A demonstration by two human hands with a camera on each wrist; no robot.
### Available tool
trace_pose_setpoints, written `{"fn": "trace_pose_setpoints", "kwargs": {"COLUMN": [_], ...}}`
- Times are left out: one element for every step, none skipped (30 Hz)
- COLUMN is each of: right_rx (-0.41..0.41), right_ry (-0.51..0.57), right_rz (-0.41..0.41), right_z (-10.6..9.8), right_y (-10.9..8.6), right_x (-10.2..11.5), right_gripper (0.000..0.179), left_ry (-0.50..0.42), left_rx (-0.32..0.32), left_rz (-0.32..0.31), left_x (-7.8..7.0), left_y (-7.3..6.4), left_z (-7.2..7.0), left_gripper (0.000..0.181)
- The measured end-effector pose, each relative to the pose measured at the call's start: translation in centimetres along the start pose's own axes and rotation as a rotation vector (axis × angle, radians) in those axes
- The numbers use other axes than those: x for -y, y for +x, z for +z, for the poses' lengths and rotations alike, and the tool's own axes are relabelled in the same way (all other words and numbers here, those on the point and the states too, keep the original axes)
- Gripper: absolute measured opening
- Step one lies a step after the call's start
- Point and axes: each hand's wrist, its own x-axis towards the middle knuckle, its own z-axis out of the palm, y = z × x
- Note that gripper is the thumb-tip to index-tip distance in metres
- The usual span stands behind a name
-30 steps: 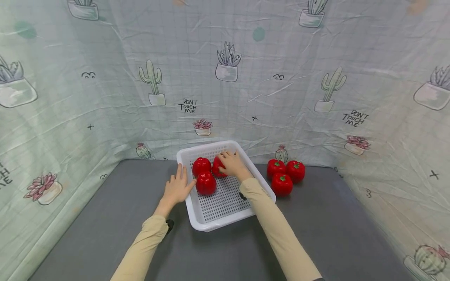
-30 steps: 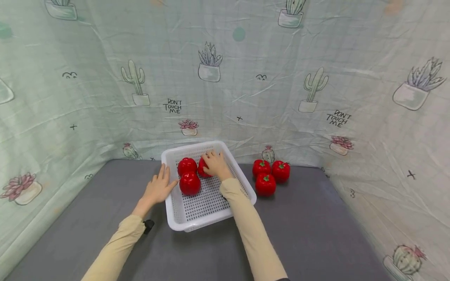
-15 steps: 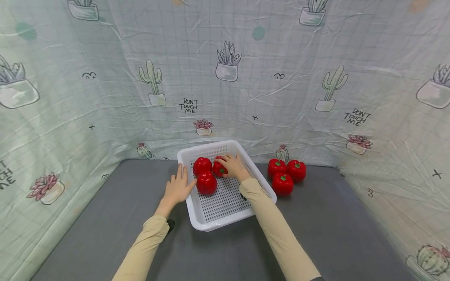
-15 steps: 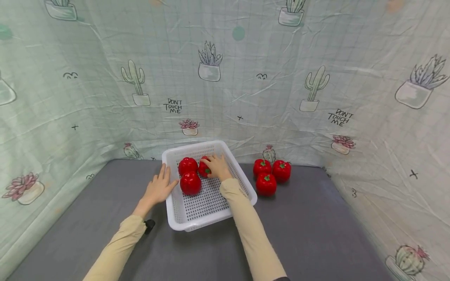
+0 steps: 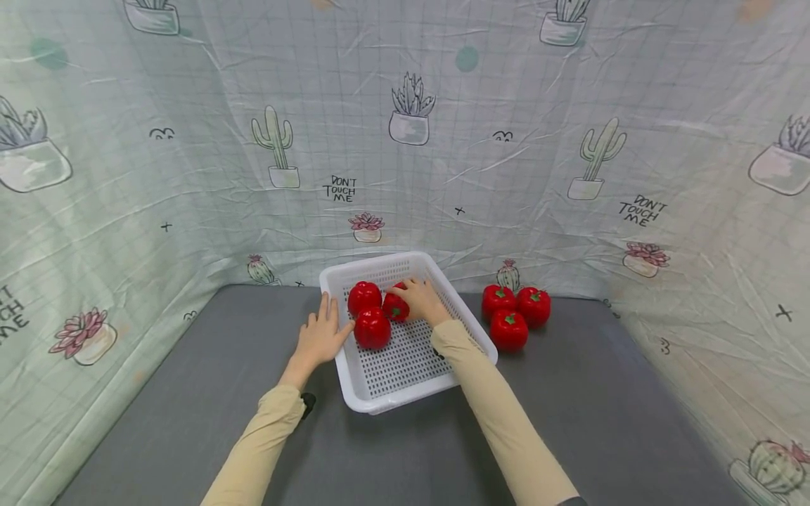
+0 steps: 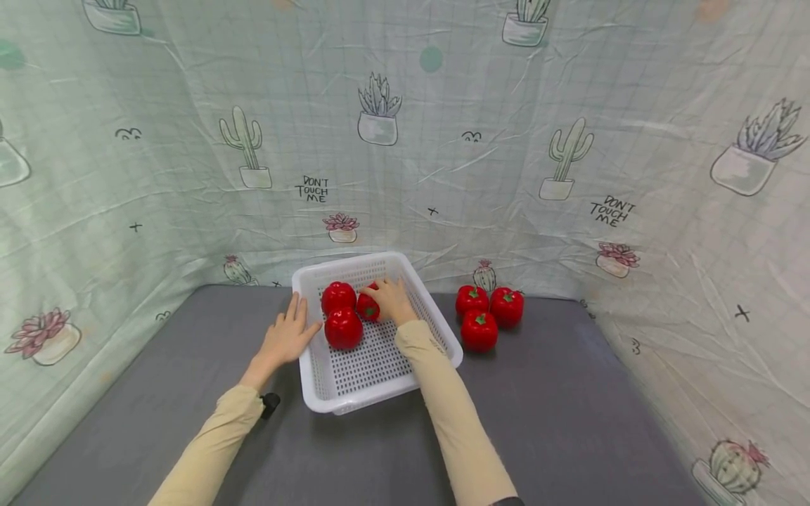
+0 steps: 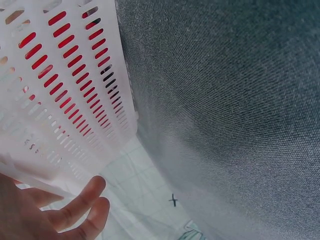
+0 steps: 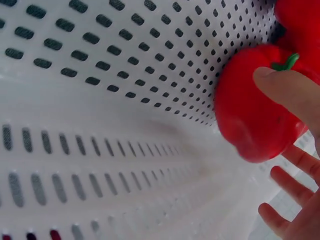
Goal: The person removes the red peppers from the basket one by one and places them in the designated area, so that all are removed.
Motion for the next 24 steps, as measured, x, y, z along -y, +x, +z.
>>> {"fn": "trace_pose_setpoints", "kwargs": {"right_rx": [0.005,0.012,0.019,0.025,0.028,0.030,0.033,0.034,0.036,0.040,0.043,0.046,0.052,0.057,0.063,0.065,0.067,0.069,0.070,0.068,0.068,0.066,0.064,0.060], "right_ry": [0.004,0.009,0.010,0.007,0.000,-0.007,-0.008,-0.014,-0.024,-0.031,-0.040,-0.045,-0.056,-0.067,-0.079,-0.086,-0.096,-0.096,-0.097,-0.093,-0.093,-0.091,-0.087,-0.081], "right_rz": [0.012,0.024,0.038,0.052,0.063,0.072,0.079,0.082,0.083,0.083,0.079,0.075,0.071,0.067,0.062,0.059,0.055,0.055,0.055,0.057,0.057,0.058,0.058,0.055], "right_z": [0.02,0.08,0.11,0.13,0.16,0.21,0.23,0.25,0.24,0.24,0.26,0.25,0.24,0.21,0.21,0.20,0.19,0.18,0.19,0.20,0.21,0.23,0.25,0.25], "right_y": [-0.02,-0.05,-0.10,-0.16,-0.22,-0.26,-0.30,-0.32,-0.37,-0.36,-0.35,-0.34,-0.35,-0.37,-0.37,-0.37,-0.38,-0.38,-0.38,-0.37,-0.36,-0.35,-0.34,-0.31], "right_x": [-0.05,-0.12,-0.20,-0.27,-0.36,-0.46,-0.52,-0.58,-0.60,-0.58,-0.56,-0.52,-0.48,-0.44,-0.41,-0.38,-0.36,-0.35,-0.35,-0.36,-0.37,-0.39,-0.41,-0.42], "right_gripper": [0.072,0.073,0.074,0.075,0.076,0.076,0.078,0.079,0.079,0.079,0.079,0.079,0.078,0.077,0.077,0.077,0.077,0.078,0.079,0.080,0.081,0.081,0.081,0.082], "left_ry": [-0.001,-0.002,-0.002,0.000,-0.001,-0.002,-0.001,0.000,0.001,0.001,-0.001,-0.002,-0.002,-0.002,0.000,0.001,0.002,0.002,0.002,0.002,0.001,-0.001,-0.001,-0.002], "left_rx": [0.002,0.002,0.003,0.001,0.001,0.000,-0.003,-0.004,-0.008,-0.009,-0.009,-0.010,-0.011,-0.010,-0.006,-0.005,-0.005,-0.004,-0.002,0.001,0.002,0.003,0.005,0.005], "left_rz": [-0.001,0.000,0.000,0.002,0.001,0.000,0.000,0.001,0.000,-0.001,-0.004,-0.005,-0.005,-0.007,-0.010,-0.010,-0.010,-0.010,-0.012,-0.013,-0.013,-0.012,-0.013,-0.014], "left_x": [-0.03,-0.06,-0.06,-0.05,-0.08,-0.09,-0.12,-0.14,-0.15,-0.14,-0.14,-0.13,-0.13,-0.13,-0.11,-0.10,-0.09,-0.09,-0.09,-0.10,-0.12,-0.13,-0.15,-0.16], "left_y": [-0.01,-0.04,-0.03,-0.04,-0.06,-0.05,-0.07,-0.07,-0.04,-0.03,-0.02,-0.01,-0.02,-0.02,-0.01,-0.01,-0.01,0.00,0.00,0.00,0.01,0.02,0.02,0.03], "left_z": [-0.01,-0.04,-0.04,-0.06,-0.09,-0.09,-0.09,-0.10,-0.07,-0.07,-0.08,-0.07,-0.07,-0.07,-0.06,-0.07,-0.08,-0.08,-0.08,-0.09,-0.10,-0.11,-0.13,-0.15], "left_gripper": [0.073,0.073,0.073,0.073,0.073,0.073,0.073,0.073,0.073,0.073,0.073,0.073,0.073,0.073,0.073,0.073,0.073,0.073,0.073,0.073,0.074,0.074,0.074,0.074]}}
